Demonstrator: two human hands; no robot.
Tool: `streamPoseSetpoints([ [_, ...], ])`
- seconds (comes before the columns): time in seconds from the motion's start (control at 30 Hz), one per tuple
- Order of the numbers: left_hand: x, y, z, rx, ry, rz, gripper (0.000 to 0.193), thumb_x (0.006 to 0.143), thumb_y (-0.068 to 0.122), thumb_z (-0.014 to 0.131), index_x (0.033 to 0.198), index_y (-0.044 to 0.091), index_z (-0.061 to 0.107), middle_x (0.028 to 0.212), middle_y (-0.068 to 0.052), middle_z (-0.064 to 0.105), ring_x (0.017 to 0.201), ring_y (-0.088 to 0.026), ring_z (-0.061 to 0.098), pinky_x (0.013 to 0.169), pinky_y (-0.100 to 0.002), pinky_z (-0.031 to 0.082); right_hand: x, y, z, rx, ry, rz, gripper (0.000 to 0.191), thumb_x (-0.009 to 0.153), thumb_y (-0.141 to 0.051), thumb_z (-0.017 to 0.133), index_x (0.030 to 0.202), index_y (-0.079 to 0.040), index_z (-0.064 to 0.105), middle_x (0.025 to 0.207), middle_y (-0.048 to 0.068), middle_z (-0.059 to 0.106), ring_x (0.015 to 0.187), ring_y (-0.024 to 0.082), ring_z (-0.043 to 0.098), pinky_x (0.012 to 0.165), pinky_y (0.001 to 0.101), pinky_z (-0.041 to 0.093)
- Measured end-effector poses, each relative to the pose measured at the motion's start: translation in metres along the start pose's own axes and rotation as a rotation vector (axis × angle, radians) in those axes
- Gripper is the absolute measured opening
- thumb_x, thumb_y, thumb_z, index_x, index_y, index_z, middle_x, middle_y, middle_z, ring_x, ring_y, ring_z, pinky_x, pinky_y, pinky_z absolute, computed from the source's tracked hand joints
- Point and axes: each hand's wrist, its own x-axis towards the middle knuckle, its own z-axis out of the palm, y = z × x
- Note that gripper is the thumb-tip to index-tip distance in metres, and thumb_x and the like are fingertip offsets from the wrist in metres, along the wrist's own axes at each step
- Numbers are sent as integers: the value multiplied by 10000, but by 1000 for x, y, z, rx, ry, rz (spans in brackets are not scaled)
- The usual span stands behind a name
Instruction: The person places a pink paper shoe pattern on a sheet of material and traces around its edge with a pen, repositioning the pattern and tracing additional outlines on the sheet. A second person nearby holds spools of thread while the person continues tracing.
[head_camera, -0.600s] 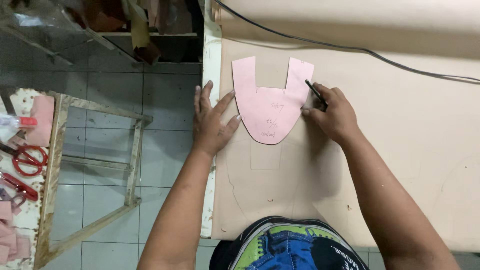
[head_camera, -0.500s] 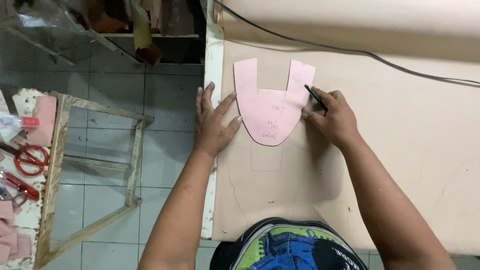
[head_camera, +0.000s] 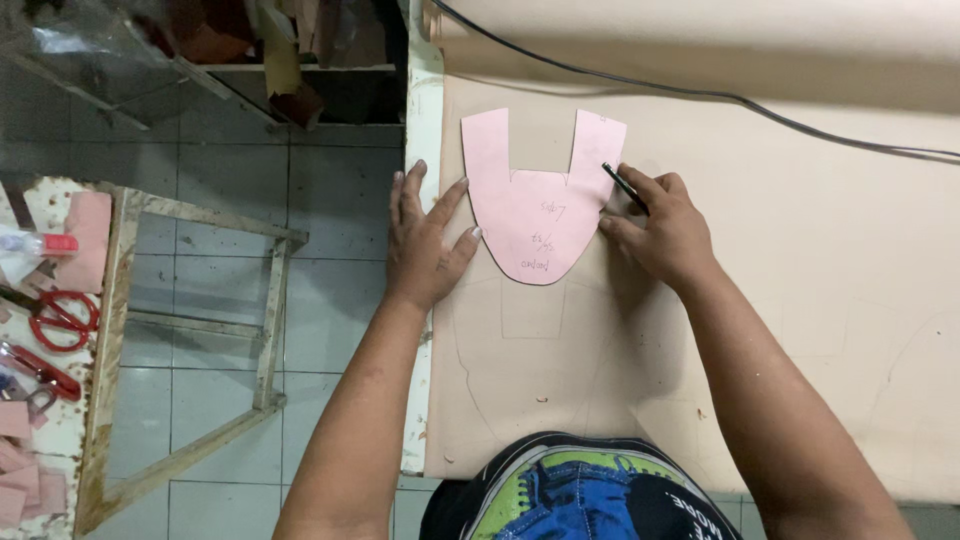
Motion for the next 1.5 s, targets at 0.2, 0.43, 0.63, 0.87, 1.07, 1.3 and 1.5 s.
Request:
streamPoseSetpoints([
  [0.2, 0, 1, 1, -1, 9, 17, 643, 850, 363, 786, 1454, 300, 573, 1645, -119, 209, 1539, -415, 119, 1219, -551, 278, -1, 1, -1, -27, -4, -9, 694, 846, -341, 781, 1494, -266, 544, 1224, 78, 565, 1077, 247, 641, 934, 391, 522],
  [0.43, 0, 2, 1, 19, -4, 7, 641, 861, 373, 776, 1463, 304, 565, 1646, -113, 191, 1538, -408, 100, 1223, -546, 263, -1, 0, -1, -11, -5, -11, 695, 845, -340, 783, 1490, -262, 537, 1228, 76, 568, 1089, 227, 647, 937, 387, 524],
  [0.63, -1, 1, 2, 20, -10, 3, 648, 857, 369, 771, 1466, 298, 562, 1639, -120, 196, 1533, -417, 113, 1208, -559, 275, -2, -1, -2, -42, -4, -10, 702, 847, -355, 792, 1494, -263, 534, 1239, 78, 565, 1088, 244, 632, 945, 385, 519],
  [0.87, -2, -2, 4, 15, 30, 43, 633, 864, 364, 774, 1464, 284, 588, 1649, -120, 211, 1537, -418, 129, 1219, -564, 291, -2, -1, -1, -18, 0, -7, 708, 835, -343, 793, 1493, -268, 543, 1228, 80, 571, 1080, 248, 636, 942, 394, 519],
  [1.07, -2, -1, 3, 5, -11, 12, 601, 869, 392, 773, 1437, 278, 609, 1645, -126, 201, 1531, -422, 116, 1208, -577, 274, -2, 0, -2, -17, -7, -16, 694, 848, -351, 784, 1491, -267, 538, 1232, 74, 566, 1079, 237, 639, 941, 388, 520],
  [1.3, -3, 1, 2, -8, -2, 23, 586, 846, 399, 797, 1397, 268, 648, 1644, -121, 203, 1528, -419, 119, 1217, -560, 279, -2, 2, -4, -19, -15, -7, 686, 854, -343, 778, 1494, -278, 540, 1222, 77, 568, 1071, 241, 645, 937, 390, 527],
  [1.5, -2, 1, 3, -7, 6, 8, 596, 820, 415, 818, 1376, 265, 664, 1639, -117, 213, 1526, -417, 125, 1219, -548, 274, 0, 3, -2, -42, -20, -8, 694, 853, -348, 783, 1497, -276, 533, 1235, 79, 562, 1101, 235, 643, 942, 393, 525],
])
